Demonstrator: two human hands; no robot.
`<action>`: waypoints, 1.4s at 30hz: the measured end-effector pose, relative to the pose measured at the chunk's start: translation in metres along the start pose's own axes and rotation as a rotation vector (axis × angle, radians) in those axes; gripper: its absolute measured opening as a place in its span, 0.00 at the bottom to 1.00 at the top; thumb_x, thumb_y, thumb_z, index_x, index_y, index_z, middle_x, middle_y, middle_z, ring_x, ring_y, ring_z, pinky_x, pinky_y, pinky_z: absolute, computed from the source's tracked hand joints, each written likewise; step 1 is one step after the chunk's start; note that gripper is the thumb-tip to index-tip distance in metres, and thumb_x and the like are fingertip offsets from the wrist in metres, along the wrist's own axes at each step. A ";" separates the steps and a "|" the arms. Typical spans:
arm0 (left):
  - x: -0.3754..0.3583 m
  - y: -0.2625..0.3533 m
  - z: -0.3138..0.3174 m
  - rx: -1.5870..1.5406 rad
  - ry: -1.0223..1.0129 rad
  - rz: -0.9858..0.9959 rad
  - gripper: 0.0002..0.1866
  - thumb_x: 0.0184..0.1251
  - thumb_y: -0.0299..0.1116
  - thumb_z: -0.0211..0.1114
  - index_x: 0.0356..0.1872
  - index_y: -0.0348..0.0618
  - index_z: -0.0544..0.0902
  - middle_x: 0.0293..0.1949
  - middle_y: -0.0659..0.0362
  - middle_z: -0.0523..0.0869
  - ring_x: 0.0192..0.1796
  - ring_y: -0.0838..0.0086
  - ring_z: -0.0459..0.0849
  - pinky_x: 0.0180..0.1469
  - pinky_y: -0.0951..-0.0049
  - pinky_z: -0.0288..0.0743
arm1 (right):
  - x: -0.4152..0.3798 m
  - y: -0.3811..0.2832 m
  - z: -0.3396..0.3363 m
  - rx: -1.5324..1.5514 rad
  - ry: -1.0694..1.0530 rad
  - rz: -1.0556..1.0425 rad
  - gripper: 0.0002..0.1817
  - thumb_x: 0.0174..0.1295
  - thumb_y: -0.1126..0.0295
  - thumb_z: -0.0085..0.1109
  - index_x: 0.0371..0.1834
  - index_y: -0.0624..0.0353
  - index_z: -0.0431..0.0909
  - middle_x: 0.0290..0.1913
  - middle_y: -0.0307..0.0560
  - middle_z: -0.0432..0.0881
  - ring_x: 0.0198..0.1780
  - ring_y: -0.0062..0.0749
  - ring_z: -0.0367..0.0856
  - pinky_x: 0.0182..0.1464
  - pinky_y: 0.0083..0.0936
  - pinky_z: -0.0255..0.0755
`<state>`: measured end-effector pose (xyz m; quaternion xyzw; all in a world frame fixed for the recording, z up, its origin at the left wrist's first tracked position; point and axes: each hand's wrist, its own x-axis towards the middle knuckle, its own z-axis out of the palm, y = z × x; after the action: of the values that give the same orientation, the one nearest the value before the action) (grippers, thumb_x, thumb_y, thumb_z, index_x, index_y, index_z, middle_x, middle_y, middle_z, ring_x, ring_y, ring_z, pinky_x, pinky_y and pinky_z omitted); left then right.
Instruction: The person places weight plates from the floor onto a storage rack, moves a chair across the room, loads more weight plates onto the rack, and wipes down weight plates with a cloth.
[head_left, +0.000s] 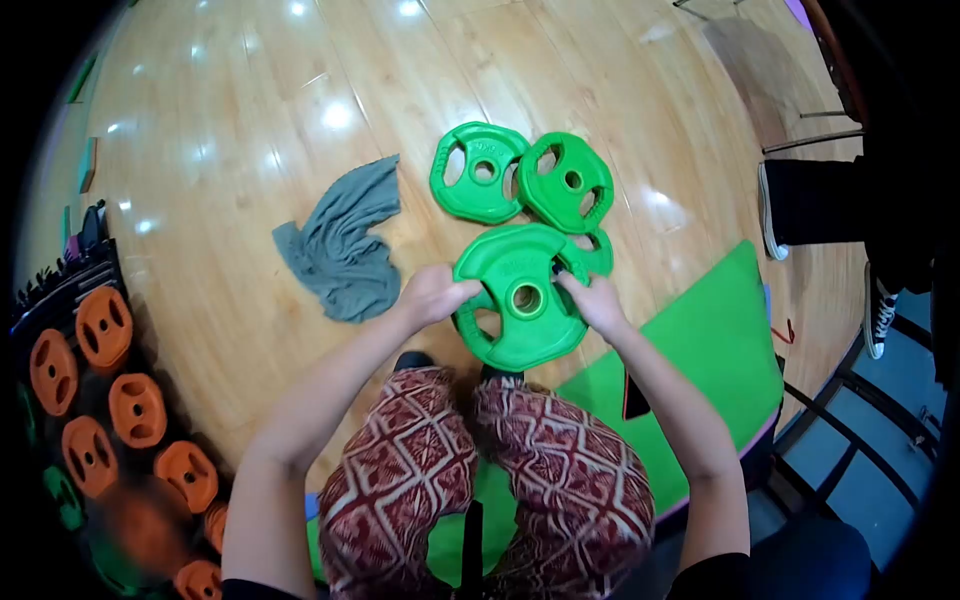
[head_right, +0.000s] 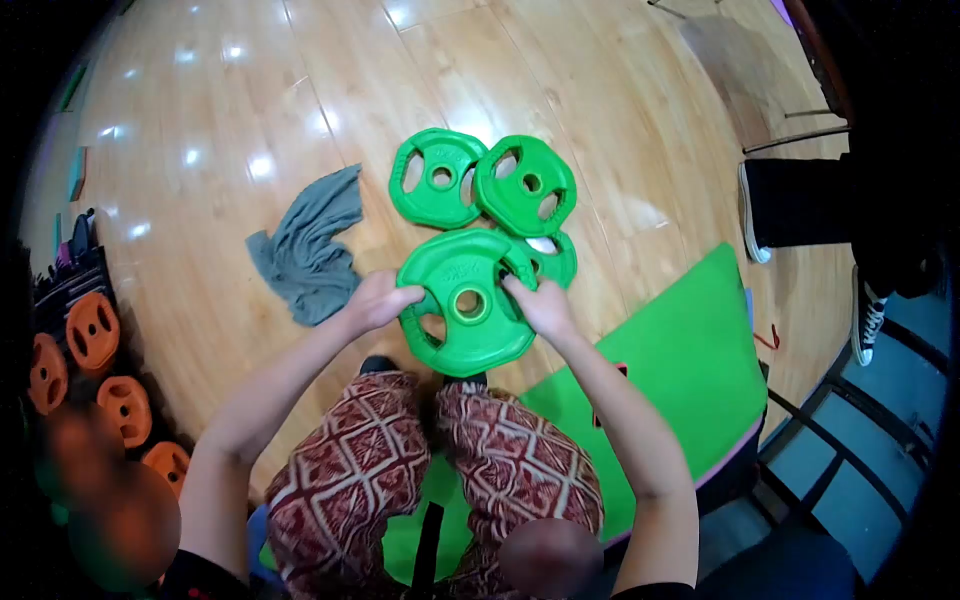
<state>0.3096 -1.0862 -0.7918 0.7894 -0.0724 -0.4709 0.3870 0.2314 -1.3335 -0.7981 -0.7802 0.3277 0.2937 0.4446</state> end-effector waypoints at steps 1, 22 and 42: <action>0.015 -0.010 0.003 0.062 0.021 0.030 0.25 0.44 0.50 0.55 0.23 0.31 0.78 0.23 0.42 0.78 0.31 0.54 0.79 0.35 0.63 0.69 | 0.012 0.007 0.006 0.020 -0.008 -0.080 0.31 0.48 0.46 0.52 0.37 0.70 0.74 0.31 0.57 0.79 0.34 0.43 0.79 0.41 0.30 0.69; 0.082 -0.016 -0.023 0.810 0.012 -0.043 0.28 0.45 0.58 0.53 0.30 0.37 0.79 0.28 0.43 0.79 0.34 0.54 0.78 0.38 0.62 0.73 | 0.046 -0.005 0.036 -0.815 0.350 -0.186 0.34 0.48 0.37 0.42 0.14 0.61 0.77 0.16 0.54 0.76 0.20 0.43 0.77 0.24 0.35 0.70; 0.070 -0.040 -0.004 0.087 0.416 0.432 0.13 0.51 0.38 0.54 0.24 0.35 0.76 0.20 0.54 0.77 0.23 0.72 0.76 0.28 0.72 0.68 | 0.015 -0.096 0.063 -1.122 0.257 -0.530 0.17 0.46 0.57 0.52 0.22 0.63 0.77 0.26 0.53 0.79 0.29 0.43 0.79 0.31 0.34 0.72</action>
<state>0.3414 -1.0896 -0.8666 0.8512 -0.1779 -0.2022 0.4504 0.3040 -1.2439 -0.7889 -0.9782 -0.0299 0.2048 -0.0173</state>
